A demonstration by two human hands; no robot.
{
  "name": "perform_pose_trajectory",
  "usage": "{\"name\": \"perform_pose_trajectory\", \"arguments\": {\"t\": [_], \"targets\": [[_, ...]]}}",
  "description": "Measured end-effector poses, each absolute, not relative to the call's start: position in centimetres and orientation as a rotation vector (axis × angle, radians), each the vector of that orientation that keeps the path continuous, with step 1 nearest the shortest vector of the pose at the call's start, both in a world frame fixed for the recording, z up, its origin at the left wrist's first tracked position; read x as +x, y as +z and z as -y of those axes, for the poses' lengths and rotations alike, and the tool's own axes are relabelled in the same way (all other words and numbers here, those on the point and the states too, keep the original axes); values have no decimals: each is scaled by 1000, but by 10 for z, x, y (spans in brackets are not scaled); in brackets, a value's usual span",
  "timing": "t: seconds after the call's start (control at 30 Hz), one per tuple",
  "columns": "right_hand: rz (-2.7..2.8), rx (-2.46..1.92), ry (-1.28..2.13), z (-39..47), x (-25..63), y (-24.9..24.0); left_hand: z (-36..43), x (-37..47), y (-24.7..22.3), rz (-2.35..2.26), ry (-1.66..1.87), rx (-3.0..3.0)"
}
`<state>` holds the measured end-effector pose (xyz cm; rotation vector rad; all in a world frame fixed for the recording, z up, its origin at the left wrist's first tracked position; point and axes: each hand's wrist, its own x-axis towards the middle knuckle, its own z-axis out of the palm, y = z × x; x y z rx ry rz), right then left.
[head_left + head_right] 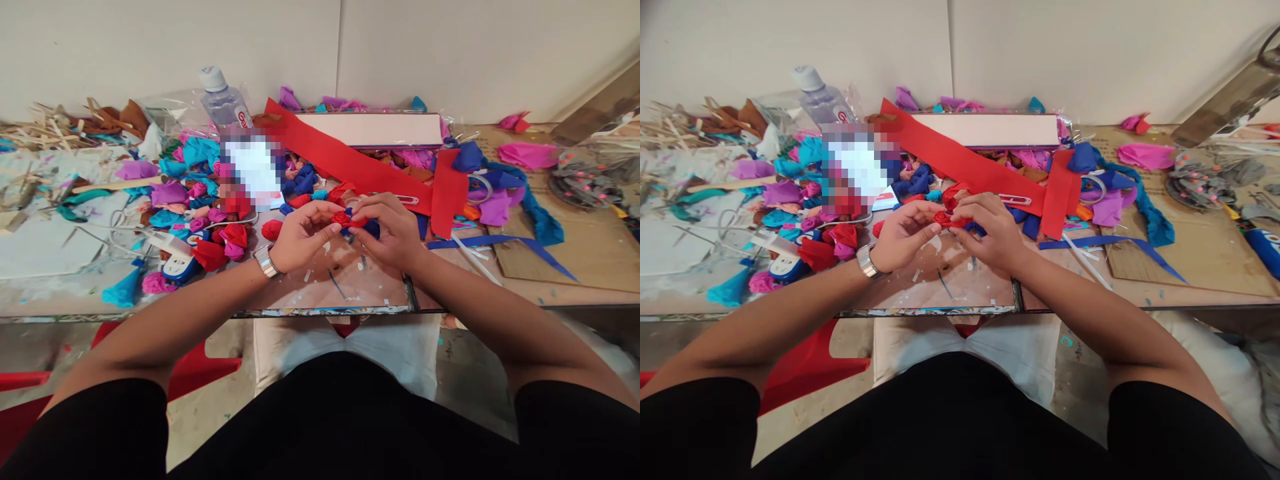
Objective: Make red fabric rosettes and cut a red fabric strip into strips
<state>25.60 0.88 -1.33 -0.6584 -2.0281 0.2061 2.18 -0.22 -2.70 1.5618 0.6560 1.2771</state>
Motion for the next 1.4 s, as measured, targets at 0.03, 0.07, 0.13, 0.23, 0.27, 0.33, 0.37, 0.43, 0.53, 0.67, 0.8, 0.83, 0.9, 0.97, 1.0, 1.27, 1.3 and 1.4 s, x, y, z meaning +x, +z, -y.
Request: {"name": "perform_pose_trajectory", "arguments": {"t": [0.03,0.07,0.13,0.23,0.27,0.33,0.37,0.43,0.53,0.67,0.8,0.83,0.9,0.97,1.0,1.27,1.3,1.4], "targets": [[2036,-665,205,-8,256,-12,2,22,-26,-657,1278,1558],[2041,-670,203,-8,256,-11,3,22,-26,-655,1279,1555],[2040,-664,199,-7,256,-11,3,22,-26,-639,1278,1553],[2036,-629,181,-7,255,-11,3,22,-26,-616,1272,1555],[2035,-623,174,-7,255,-12,3,22,-26,-616,1269,1555],[2037,-623,158,-7,255,-13,3,22,-25,-627,1263,1550],[2037,-623,151,-8,255,-13,3,22,-25,-632,1262,1544],[2036,-617,136,-9,255,-14,2,21,-25,-643,1266,1526],[2024,-619,109,-11,256,-14,0,21,-27,-656,1291,1459],[2017,-662,81,-14,258,-13,-4,20,-30,-673,1321,1315],[2018,-682,106,-14,258,-13,-6,20,-31,-701,1330,1249],[2016,-686,112,-13,257,-13,-5,20,-31,-699,1322,1250],[2018,-703,124,-13,256,-13,-4,20,-31,-683,1300,1272],[2028,-726,149,-12,256,-12,-3,20,-31,-664,1283,1310],[2033,-734,162,-11,256,-12,-2,19,-31,-657,1280,1329],[2018,-684,139,-8,256,-10,-1,21,-27,-616,1297,1355],[2015,-682,139,-8,257,-10,-1,21,-27,-619,1302,1356],[2023,-717,146,-9,257,-8,0,23,-25,-653,1314,1358]]}}
